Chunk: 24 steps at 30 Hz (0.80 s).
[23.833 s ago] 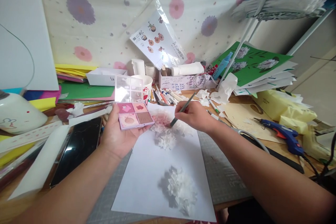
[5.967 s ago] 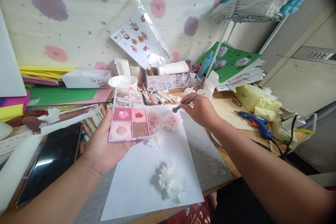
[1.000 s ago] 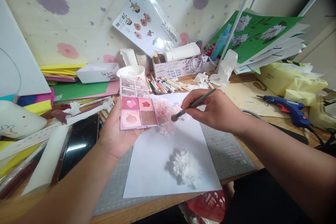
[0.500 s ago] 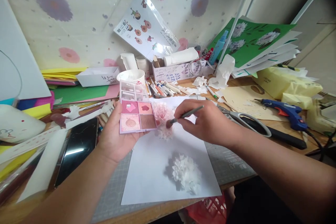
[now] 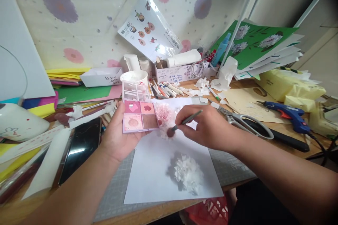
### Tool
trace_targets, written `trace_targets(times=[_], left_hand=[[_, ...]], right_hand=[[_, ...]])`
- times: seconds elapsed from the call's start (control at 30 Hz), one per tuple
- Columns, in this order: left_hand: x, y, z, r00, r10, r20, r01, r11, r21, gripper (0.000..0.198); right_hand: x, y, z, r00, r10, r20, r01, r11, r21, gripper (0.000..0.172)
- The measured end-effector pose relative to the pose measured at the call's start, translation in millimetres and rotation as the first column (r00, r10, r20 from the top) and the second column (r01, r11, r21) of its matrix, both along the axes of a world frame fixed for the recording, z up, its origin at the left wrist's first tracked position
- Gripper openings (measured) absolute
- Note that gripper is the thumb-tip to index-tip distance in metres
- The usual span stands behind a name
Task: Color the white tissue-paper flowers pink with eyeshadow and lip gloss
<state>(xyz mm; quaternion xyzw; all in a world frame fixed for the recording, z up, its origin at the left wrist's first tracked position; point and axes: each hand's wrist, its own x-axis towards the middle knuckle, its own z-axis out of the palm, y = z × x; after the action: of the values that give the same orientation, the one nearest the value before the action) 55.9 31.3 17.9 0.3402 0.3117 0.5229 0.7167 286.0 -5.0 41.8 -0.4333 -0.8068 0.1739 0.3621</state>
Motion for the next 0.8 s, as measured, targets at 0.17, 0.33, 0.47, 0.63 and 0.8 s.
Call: trace_targets(times=[0.17, 0.33, 0.47, 0.63, 0.8], left_hand=[[-0.9, 0.5, 0.7, 1.000, 0.003, 0.007, -0.003, 1.000, 0.008, 0.049], [0.1, 0.5, 2.1, 1.000, -0.001, 0.011, 0.001, 1.000, 0.001, 0.050], [-1.2, 1.7, 0.0, 1.000, 0.010, 0.006, -0.010, 1.000, -0.011, 0.050], [-0.7, 2.3, -0.5, 1.000, 0.008, 0.015, -0.007, 1.000, -0.010, 0.051], [-0.6, 0.8, 1.2, 0.999, -0.007, 0.032, 0.007, 1.000, -0.017, 0.050]], right_hand=[[-4.3, -1.7, -2.3, 0.991, -0.114, -0.064, 0.117, 0.992, 0.049, 0.011], [-8.8, 0.1, -3.2, 0.993, -0.116, 0.009, 0.114, 0.988, 0.100, 0.009], [-8.7, 2.1, -2.0, 0.985, -0.170, -0.014, 0.170, 0.984, 0.049, 0.007], [-9.9, 1.2, -1.4, 0.991, -0.129, 0.036, 0.128, 0.991, 0.030, 0.008], [-5.7, 1.5, -3.9, 0.992, -0.121, 0.023, 0.121, 0.992, -0.032, 0.008]])
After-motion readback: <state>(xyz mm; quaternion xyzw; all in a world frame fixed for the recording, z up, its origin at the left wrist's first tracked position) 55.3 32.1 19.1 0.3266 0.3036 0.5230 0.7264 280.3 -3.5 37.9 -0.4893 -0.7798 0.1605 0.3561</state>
